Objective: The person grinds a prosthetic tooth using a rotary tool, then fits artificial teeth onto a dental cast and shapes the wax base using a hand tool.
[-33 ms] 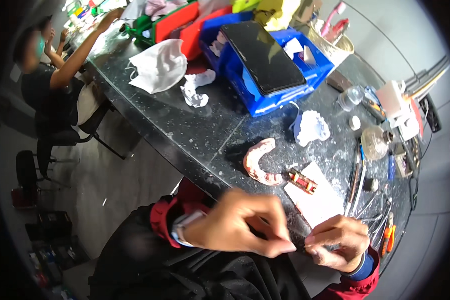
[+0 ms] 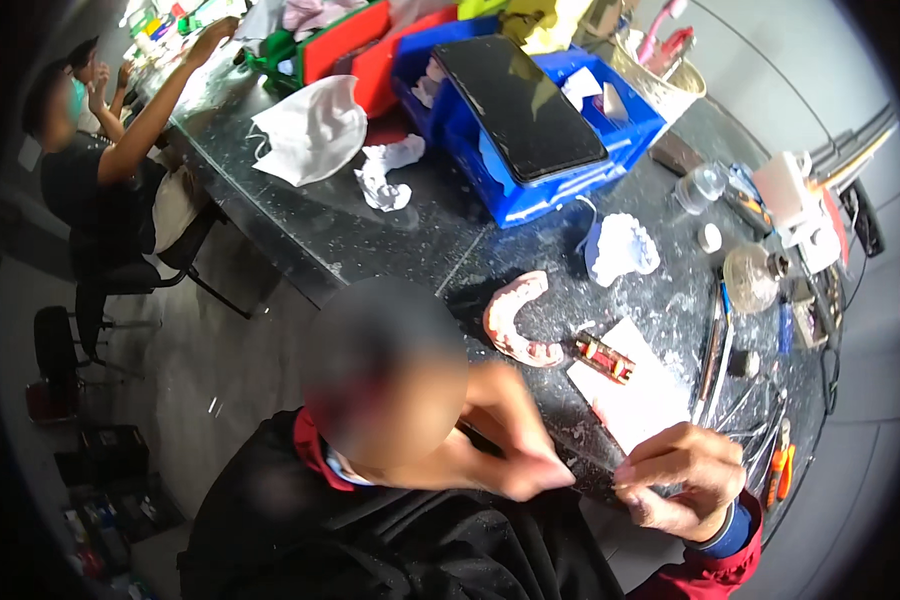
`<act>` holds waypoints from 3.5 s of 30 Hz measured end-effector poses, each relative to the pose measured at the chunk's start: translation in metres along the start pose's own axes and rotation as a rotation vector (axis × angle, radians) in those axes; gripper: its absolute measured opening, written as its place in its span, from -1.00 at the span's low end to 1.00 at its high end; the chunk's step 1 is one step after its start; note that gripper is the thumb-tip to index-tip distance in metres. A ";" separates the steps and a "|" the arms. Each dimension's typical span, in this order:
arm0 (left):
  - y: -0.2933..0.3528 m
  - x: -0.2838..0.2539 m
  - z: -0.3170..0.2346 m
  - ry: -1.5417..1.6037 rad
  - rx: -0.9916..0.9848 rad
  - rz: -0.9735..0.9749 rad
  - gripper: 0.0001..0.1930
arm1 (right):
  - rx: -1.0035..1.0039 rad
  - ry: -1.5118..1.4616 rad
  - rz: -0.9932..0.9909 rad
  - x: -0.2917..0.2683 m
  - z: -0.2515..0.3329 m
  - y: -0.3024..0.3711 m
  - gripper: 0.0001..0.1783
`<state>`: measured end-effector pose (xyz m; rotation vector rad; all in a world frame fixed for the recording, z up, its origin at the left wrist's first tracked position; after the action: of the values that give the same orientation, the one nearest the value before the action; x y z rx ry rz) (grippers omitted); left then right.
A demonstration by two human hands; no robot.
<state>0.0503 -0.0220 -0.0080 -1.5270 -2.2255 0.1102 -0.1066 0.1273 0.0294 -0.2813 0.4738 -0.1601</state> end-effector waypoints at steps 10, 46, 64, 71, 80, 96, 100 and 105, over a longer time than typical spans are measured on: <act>-0.021 -0.034 0.025 -1.041 0.048 -0.242 -0.14 | 0.083 0.046 -0.141 -0.005 -0.011 0.001 -0.84; -0.043 0.053 0.042 0.055 -0.004 -0.124 -0.23 | -0.077 -0.167 -0.408 -0.018 -0.019 0.010 -0.84; -0.046 0.053 0.042 -0.141 0.072 -0.012 -0.28 | 0.066 -0.188 -0.398 -0.023 -0.017 0.009 -0.87; -0.045 0.055 0.043 -0.107 0.049 -0.011 -0.28 | 0.045 -0.152 -0.403 -0.025 -0.018 0.011 -0.85; -0.045 0.057 0.042 -0.155 0.015 -0.067 -0.18 | 0.046 -0.105 -0.390 -0.025 -0.020 0.008 -0.84; -0.045 0.051 0.046 -0.103 0.033 0.003 -0.20 | 0.163 -0.396 -0.408 -0.025 -0.021 0.010 -0.82; -0.046 0.050 0.045 -0.072 0.034 0.028 -0.19 | 0.228 -0.452 -0.418 -0.026 -0.018 0.008 -0.81; -0.045 0.052 0.041 -0.024 0.000 0.013 -0.19 | 0.263 -0.416 -0.415 -0.029 -0.012 0.007 -0.79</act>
<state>-0.0207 0.0153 -0.0154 -1.5477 -2.2349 0.1332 -0.1371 0.1373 0.0290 -0.1452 -0.0265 -0.5519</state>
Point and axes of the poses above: each hand's wrist, its own y-axis away from the middle knuckle, its own x-axis out of the palm, z = x × y, the point moved 1 cm from there along -y, towards the middle knuckle
